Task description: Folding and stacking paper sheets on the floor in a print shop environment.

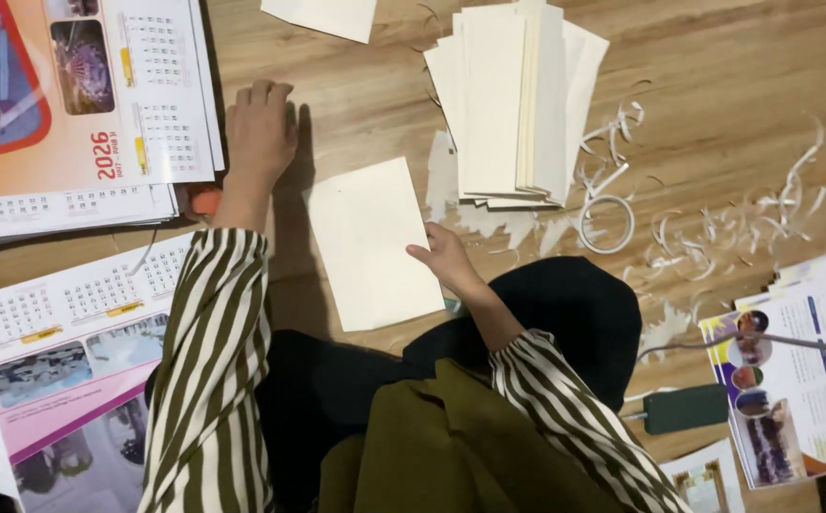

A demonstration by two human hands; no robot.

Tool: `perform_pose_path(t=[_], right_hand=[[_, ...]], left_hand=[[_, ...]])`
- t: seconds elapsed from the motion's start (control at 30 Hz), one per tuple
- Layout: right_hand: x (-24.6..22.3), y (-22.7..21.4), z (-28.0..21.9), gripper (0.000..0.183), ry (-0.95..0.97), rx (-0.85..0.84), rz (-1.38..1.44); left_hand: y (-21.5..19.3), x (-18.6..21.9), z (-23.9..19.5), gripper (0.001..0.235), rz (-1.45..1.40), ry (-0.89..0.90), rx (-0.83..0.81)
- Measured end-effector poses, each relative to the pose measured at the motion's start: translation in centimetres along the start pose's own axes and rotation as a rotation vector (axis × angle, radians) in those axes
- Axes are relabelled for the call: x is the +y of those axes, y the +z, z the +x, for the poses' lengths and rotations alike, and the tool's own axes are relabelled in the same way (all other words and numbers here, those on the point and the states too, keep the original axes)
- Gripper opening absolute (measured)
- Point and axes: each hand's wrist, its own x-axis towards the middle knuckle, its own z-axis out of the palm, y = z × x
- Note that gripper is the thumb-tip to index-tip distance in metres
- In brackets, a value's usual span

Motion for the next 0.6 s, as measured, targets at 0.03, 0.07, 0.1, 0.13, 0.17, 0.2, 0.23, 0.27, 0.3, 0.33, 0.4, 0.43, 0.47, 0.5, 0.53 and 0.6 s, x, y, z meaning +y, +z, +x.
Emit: perform_pose_path(t=[0.03,0.07,0.1,0.13,0.17,0.2,0.23,0.27,0.3,0.33,0.4,0.43,0.47,0.5,0.53,0.6], right_hand=[[0.1,0.1,0.3,0.032,0.004,-0.012,-0.002],[0.3,0.2,0.3,0.033,0.037,-0.015,0.170],[0.5,0.2,0.4,0.034,0.072,-0.015,0.341],[-0.5,0.1,0.1,0.034,0.080,-0.022,0.342],[-1.5,0.0,-0.1,0.031,0.064,-0.045,0.328],[-2.5,-0.3,-0.3,0.029,0.044,-0.066,0.314],[-1.5,-0.3,0.4,0.029,0.047,-0.068,0.314],[-0.6,-0.2,1.1,0.024,-0.107,-0.031,0.127],[0.4,-0.2,1.7,0.020,-0.260,0.008,-0.061],[0.4,-0.2,1.9,0.020,-0.258,0.011,-0.061],[0.5,-0.1,2.1,0.019,0.058,-0.024,0.214],[0.0,-0.2,2.2,0.019,0.062,-0.018,0.214],[-0.5,-0.4,2.1,0.019,0.126,-0.038,0.201],[-1.1,-0.5,1.9,0.018,0.191,-0.058,0.187],[-0.6,-0.5,2.2,0.018,0.187,-0.052,0.180],[0.2,-0.2,2.1,0.018,0.186,-0.048,0.304]], left_hand=[[0.7,-0.3,1.5,0.046,0.004,-0.011,-0.005],[1.6,-0.6,2.8,0.044,0.069,0.026,-0.001],[2.5,-0.9,4.1,0.042,0.134,0.064,0.003],[3.2,-1.3,5.5,0.042,0.135,0.058,-0.006],[4.0,-1.6,7.0,0.062,0.253,0.101,-0.097],[4.7,-1.9,8.7,0.084,0.369,0.145,-0.183],[5.4,-2.1,9.8,0.084,0.368,0.143,-0.187],[6.0,-2.1,11.1,0.096,0.401,0.174,-0.182],[6.7,-2.1,12.4,0.110,0.434,0.205,-0.177],[7.1,-2.0,13.4,0.110,0.432,0.208,-0.177],[8.0,-1.4,15.3,0.117,0.550,0.221,-0.207],[8.5,-1.4,16.0,0.117,0.545,0.226,-0.207],[8.9,-1.3,16.6,0.111,0.555,0.249,-0.256],[9.4,-1.2,17.2,0.105,0.565,0.273,-0.304],[9.2,-0.8,17.6,0.105,0.559,0.272,-0.296],[8.4,0.1,18.0,0.101,0.521,0.289,-0.454]])
